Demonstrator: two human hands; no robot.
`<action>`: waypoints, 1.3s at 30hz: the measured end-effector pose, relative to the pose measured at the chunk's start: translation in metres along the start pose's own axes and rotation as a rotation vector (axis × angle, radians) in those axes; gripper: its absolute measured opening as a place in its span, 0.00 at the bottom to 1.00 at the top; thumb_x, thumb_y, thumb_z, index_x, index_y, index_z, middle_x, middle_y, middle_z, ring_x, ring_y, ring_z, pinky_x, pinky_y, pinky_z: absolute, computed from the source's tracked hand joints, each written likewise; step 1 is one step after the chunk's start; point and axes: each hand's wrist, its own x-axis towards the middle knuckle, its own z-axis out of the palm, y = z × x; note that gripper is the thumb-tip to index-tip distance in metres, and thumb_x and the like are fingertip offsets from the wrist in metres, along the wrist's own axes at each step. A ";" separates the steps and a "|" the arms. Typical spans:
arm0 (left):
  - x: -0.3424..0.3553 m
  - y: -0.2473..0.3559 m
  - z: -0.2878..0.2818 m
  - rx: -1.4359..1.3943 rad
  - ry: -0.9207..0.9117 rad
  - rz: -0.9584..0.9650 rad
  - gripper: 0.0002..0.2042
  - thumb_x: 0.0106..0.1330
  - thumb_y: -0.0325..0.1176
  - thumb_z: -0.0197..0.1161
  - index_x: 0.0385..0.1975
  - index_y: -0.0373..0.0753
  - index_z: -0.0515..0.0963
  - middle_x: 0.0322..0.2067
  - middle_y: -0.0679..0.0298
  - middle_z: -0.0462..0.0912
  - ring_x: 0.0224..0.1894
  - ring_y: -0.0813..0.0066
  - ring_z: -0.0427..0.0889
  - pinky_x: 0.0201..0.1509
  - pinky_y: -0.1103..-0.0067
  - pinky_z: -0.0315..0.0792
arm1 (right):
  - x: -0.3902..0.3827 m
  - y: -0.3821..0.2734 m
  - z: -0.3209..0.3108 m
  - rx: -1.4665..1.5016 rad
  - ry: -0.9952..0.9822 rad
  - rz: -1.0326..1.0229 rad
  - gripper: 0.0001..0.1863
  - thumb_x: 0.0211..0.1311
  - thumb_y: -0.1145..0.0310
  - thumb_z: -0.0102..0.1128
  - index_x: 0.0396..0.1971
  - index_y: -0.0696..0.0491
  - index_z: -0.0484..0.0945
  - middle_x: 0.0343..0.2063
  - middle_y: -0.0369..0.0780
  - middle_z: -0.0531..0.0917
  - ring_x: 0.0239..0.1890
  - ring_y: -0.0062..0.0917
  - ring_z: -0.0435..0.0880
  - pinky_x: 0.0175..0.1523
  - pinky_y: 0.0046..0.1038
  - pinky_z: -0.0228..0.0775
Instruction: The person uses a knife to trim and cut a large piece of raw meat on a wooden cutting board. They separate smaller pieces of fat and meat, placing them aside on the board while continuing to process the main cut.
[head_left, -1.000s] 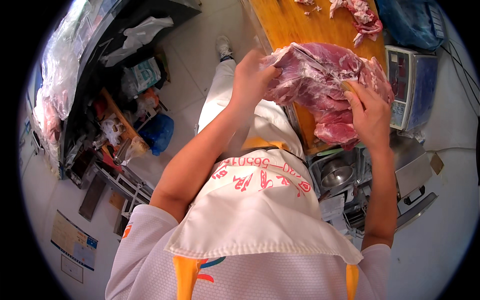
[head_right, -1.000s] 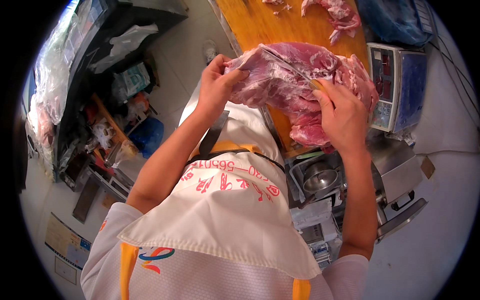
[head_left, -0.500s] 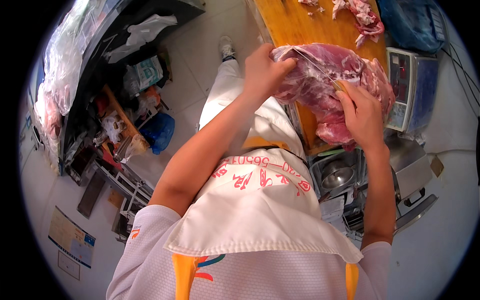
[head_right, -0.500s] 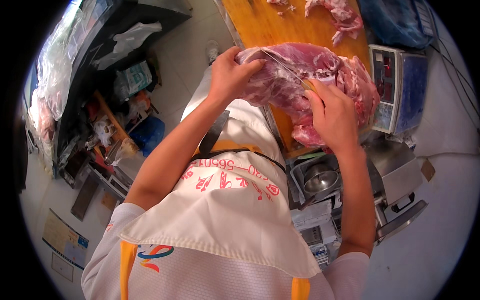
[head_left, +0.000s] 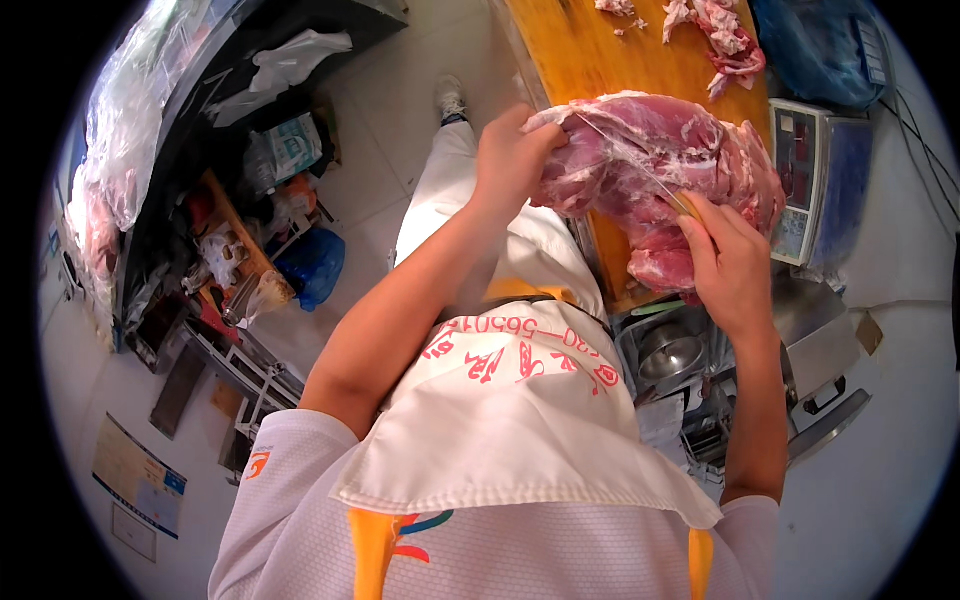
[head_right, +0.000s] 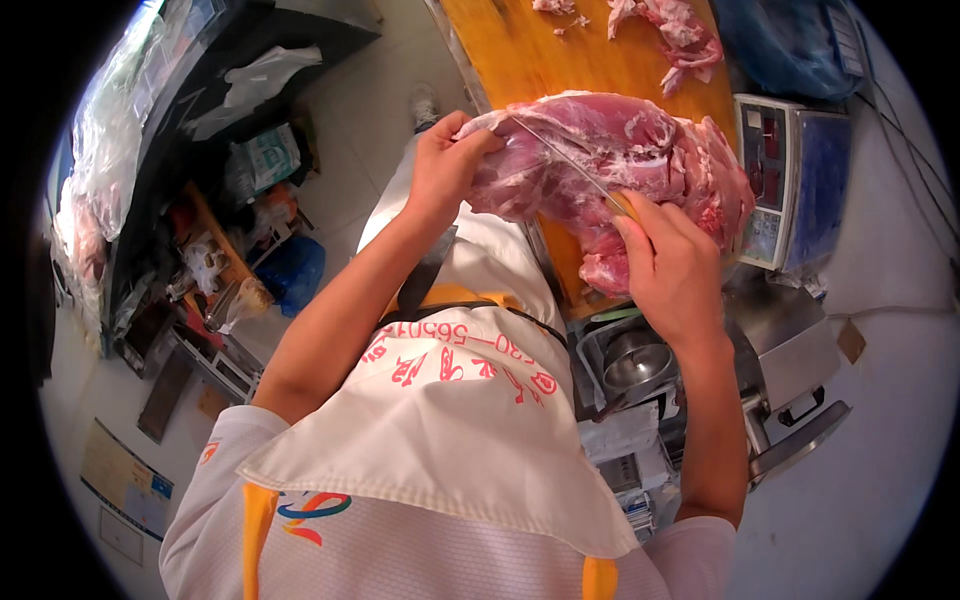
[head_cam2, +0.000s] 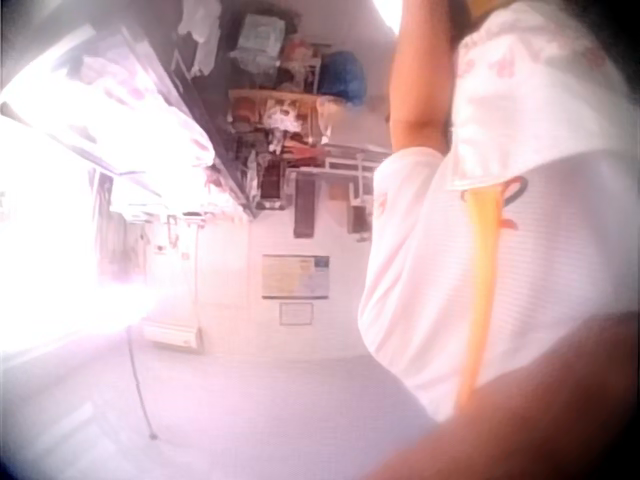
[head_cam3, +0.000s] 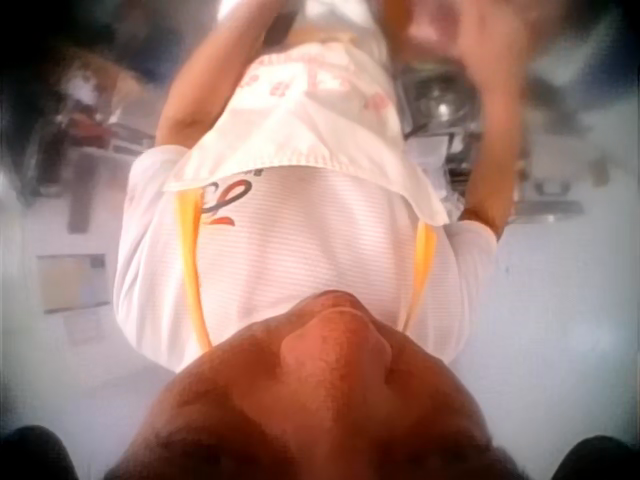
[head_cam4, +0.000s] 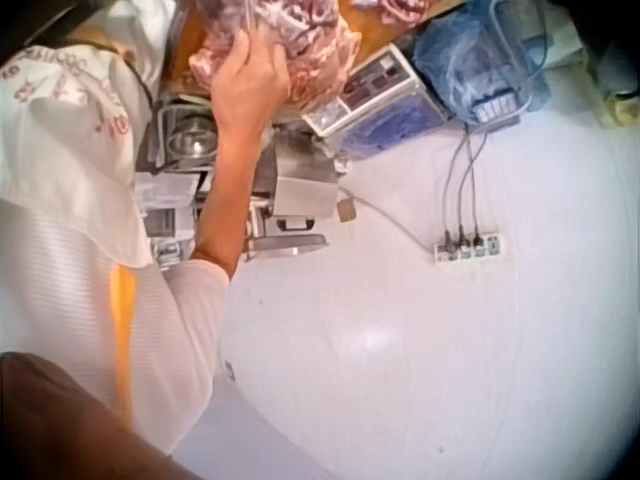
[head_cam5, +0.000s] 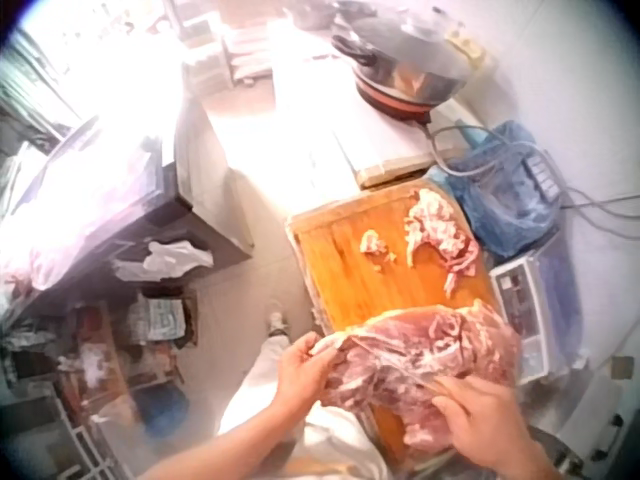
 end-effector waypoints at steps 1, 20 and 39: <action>-0.001 0.001 0.002 -0.021 0.011 -0.016 0.13 0.58 0.35 0.74 0.30 0.31 0.80 0.25 0.63 0.83 0.28 0.74 0.79 0.33 0.71 0.74 | 0.002 -0.003 0.002 0.010 -0.007 0.004 0.15 0.77 0.70 0.66 0.58 0.57 0.87 0.36 0.50 0.86 0.39 0.49 0.88 0.45 0.43 0.79; -0.022 0.015 0.003 -0.149 -0.010 0.049 0.05 0.66 0.24 0.70 0.31 0.37 0.79 0.28 0.73 0.79 0.30 0.88 0.73 0.32 0.83 0.67 | 0.009 -0.027 -0.013 -0.187 -0.044 0.041 0.14 0.76 0.65 0.66 0.55 0.54 0.88 0.33 0.50 0.86 0.38 0.51 0.88 0.44 0.47 0.79; -0.025 0.011 -0.011 -0.098 -0.130 0.012 0.14 0.66 0.28 0.66 0.51 0.33 0.83 0.38 0.67 0.86 0.36 0.83 0.81 0.39 0.81 0.76 | 0.010 -0.025 -0.009 -0.169 -0.052 0.040 0.15 0.77 0.67 0.67 0.57 0.55 0.89 0.34 0.49 0.86 0.37 0.49 0.88 0.43 0.45 0.79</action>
